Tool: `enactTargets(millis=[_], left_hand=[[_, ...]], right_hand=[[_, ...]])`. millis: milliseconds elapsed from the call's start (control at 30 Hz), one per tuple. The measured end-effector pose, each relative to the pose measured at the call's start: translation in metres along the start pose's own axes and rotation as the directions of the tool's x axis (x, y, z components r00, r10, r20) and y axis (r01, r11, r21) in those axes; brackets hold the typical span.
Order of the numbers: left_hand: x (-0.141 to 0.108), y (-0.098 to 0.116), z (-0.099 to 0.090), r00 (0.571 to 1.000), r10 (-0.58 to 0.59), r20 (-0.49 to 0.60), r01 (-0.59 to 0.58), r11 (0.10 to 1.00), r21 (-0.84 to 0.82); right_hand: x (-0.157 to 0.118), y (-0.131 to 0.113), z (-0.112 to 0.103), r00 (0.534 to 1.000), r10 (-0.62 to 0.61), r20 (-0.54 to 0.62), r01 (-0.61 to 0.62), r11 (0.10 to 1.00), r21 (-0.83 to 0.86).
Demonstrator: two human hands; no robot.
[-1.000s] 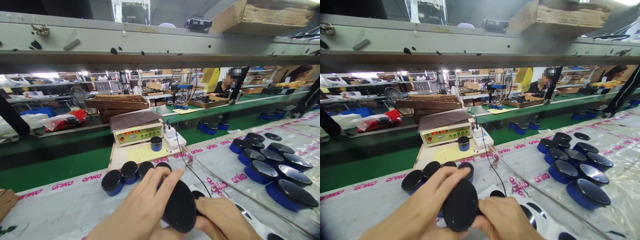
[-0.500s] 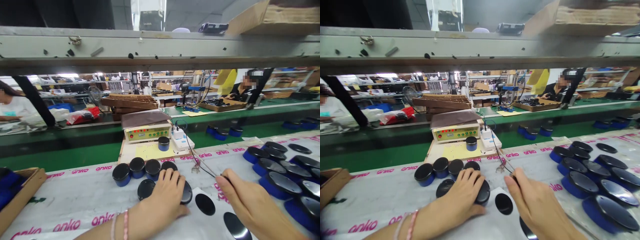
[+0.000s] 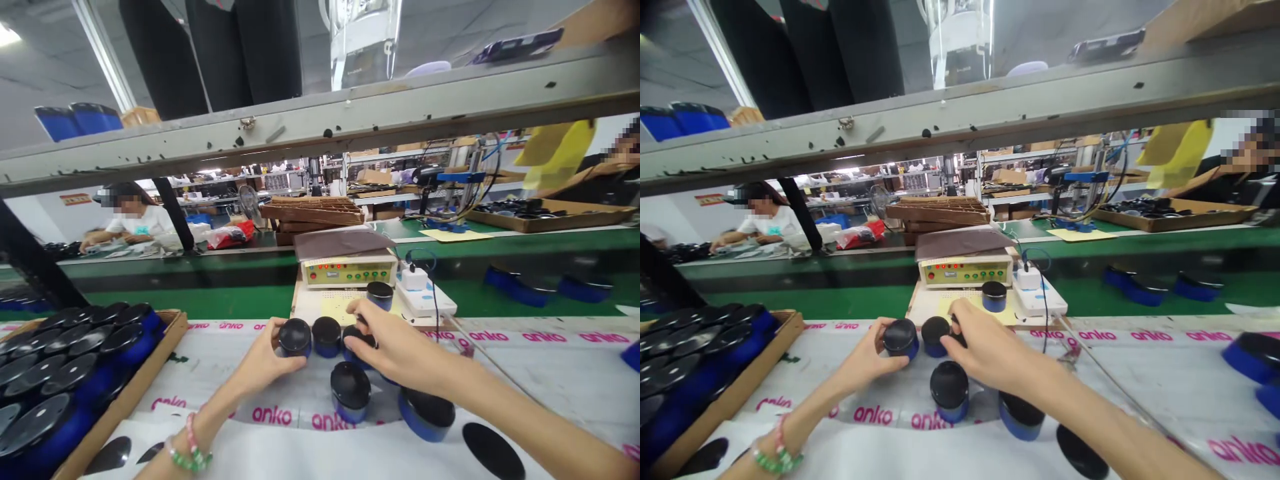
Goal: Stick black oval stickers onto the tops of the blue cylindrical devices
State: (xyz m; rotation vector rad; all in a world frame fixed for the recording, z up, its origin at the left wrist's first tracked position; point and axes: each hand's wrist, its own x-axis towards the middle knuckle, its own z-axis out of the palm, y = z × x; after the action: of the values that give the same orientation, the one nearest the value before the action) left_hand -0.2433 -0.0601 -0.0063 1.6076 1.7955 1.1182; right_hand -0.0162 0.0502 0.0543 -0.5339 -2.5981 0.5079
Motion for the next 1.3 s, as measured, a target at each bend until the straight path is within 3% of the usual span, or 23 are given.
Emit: enactTargets(millis=[133, 267, 500, 600, 667, 800, 867, 933, 1033, 1167, 1300], left_hand=[[-0.012, 0.037, 0.005, 0.997, 0.062, -0.046, -0.065, 0.996, -0.067], [-0.02, 0.066, 0.0, 0.993, 0.09, -0.078, -0.088, 0.996, 0.021], [-0.03, 0.073, 0.006, 0.987, 0.13, -0.091, -0.121, 0.988, 0.096], [-0.031, 0.061, 0.01, 0.985, 0.127, -0.114, -0.113, 0.986, 0.124], [-0.03, 0.043, 0.004, 0.983, 0.073, -0.168, -0.043, 0.984, 0.175], [-0.027, -0.013, -0.031, 0.956, -0.088, -0.28, 0.165, 0.95, 0.265], [-0.025, -0.035, -0.047, 0.95, -0.125, -0.287, 0.21, 0.935, 0.285], [-0.02, -0.042, -0.049, 0.949, -0.112, -0.296, 0.206, 0.928, 0.311], [-0.004, -0.029, -0.024, 0.972, 0.008, -0.236, 0.076, 0.937, 0.342], [0.032, -0.009, 0.028, 0.991, 0.133, -0.013, -0.125, 0.961, 0.247], [0.051, -0.007, 0.046, 0.987, 0.158, -0.016, -0.154, 0.977, 0.15]], right_hand=[[0.014, -0.027, 0.016, 0.995, -0.087, 0.056, 0.081, 0.991, 0.106], [0.017, -0.046, 0.023, 0.998, -0.024, 0.057, 0.011, 0.975, 0.224], [0.014, -0.064, 0.03, 0.997, 0.074, 0.016, -0.076, 0.958, 0.276], [0.014, -0.058, 0.026, 0.996, 0.037, 0.081, -0.06, 0.951, 0.302], [0.012, -0.041, 0.016, 0.992, 0.053, 0.117, -0.086, 0.951, 0.297], [0.0, 0.013, -0.012, 0.959, 0.282, 0.013, -0.28, 0.957, -0.072], [-0.008, 0.034, -0.02, 0.948, 0.316, -0.019, -0.313, 0.926, -0.213], [-0.012, 0.043, -0.019, 0.956, 0.289, 0.04, -0.272, 0.933, -0.234], [-0.008, 0.035, -0.002, 0.965, 0.193, 0.18, -0.153, 0.964, -0.215], [0.009, 0.024, 0.022, 0.955, 0.118, 0.272, -0.068, 0.98, -0.189], [0.018, 0.037, 0.028, 0.953, 0.119, 0.277, -0.076, 0.984, -0.162]])
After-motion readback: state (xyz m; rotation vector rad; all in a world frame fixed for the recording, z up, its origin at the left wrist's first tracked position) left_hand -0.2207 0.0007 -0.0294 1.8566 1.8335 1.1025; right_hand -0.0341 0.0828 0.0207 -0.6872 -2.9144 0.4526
